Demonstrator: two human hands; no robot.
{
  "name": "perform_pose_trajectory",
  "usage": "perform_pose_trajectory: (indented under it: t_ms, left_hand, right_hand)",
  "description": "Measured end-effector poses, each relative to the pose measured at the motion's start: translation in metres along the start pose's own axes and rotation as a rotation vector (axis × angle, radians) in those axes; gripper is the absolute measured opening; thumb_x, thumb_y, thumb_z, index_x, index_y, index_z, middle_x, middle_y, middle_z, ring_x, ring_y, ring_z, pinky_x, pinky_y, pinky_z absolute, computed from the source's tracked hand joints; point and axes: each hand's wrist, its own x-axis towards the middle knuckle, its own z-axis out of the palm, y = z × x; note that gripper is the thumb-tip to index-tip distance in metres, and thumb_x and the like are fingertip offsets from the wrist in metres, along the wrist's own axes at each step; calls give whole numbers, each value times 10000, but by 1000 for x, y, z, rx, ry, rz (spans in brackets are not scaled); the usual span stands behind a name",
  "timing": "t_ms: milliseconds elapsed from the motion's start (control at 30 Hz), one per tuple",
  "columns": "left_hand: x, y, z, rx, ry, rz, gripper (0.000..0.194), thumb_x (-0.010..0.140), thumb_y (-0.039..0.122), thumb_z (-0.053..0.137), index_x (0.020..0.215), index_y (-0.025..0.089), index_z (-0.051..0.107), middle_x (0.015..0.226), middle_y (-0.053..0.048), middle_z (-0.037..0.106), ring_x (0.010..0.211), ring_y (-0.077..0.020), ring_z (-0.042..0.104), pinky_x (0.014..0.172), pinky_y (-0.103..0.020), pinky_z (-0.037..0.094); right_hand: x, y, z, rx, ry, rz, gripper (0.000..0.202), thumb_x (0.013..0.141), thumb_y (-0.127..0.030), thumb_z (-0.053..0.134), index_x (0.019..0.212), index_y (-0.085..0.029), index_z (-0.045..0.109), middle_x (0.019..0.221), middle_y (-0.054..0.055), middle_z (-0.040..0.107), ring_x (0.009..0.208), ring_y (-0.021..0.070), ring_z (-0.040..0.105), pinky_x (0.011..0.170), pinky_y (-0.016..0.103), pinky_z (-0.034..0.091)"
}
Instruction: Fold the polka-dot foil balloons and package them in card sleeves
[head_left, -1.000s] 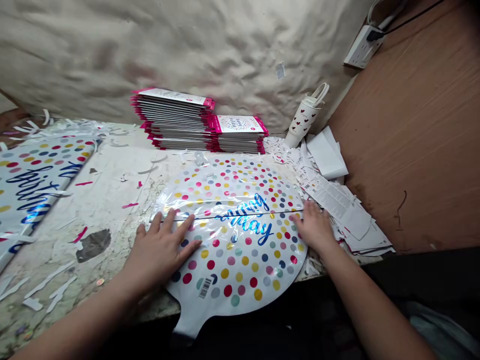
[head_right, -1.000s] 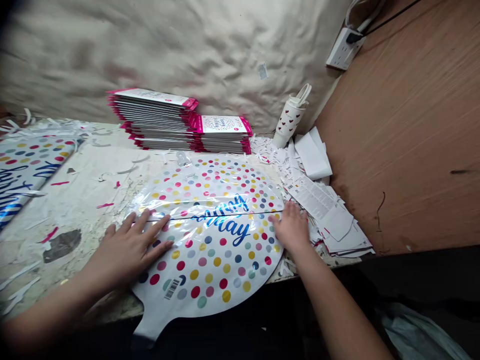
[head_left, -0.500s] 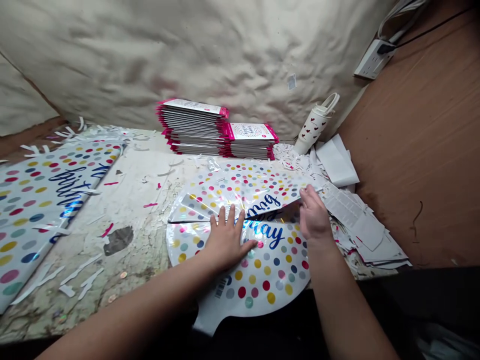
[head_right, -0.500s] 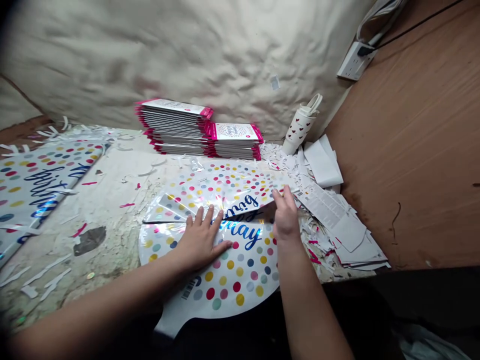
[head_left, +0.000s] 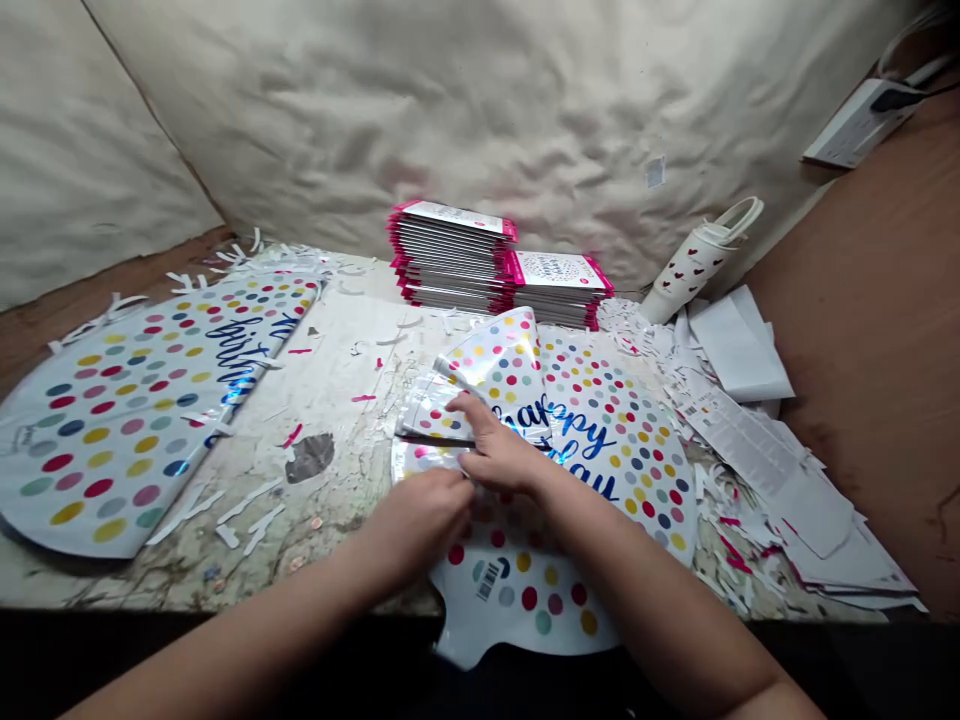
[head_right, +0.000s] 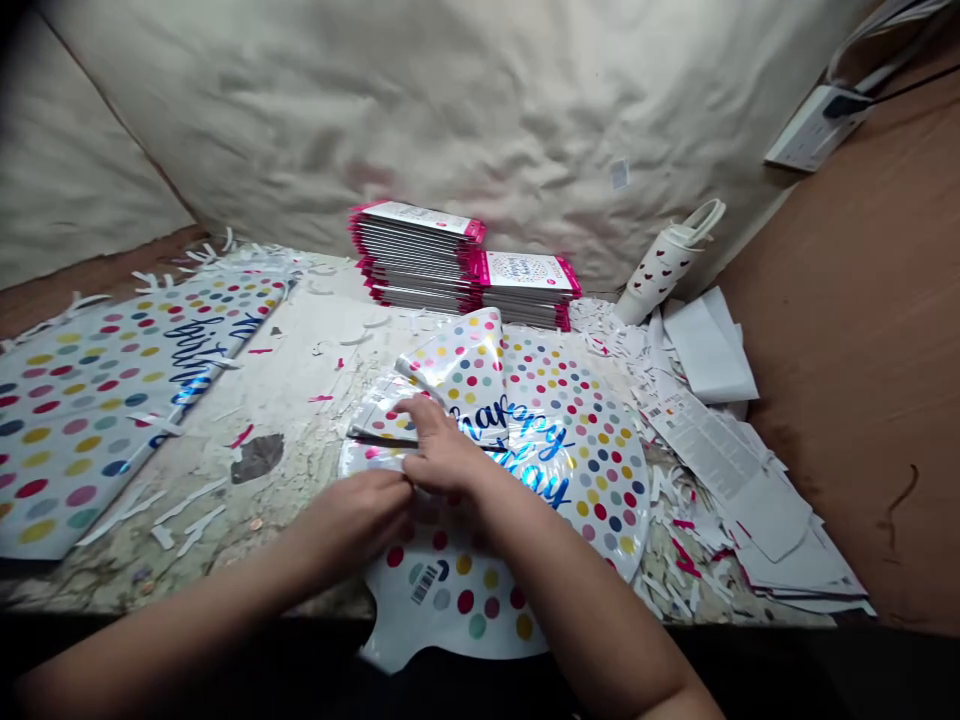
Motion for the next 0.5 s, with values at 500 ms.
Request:
perform_pose_trajectory:
  t_ms: [500]
  left_hand:
    - [8, -56, -18, 352, 14, 66, 348, 910, 367, 372, 981, 150, 634, 1036, -123, 619, 978, -250, 549, 845, -371, 429]
  right_hand:
    - [19, 3, 10, -428, 410, 105, 177, 838, -157, 424, 841, -158, 601, 808, 51, 662, 731, 147, 624, 651, 240, 477]
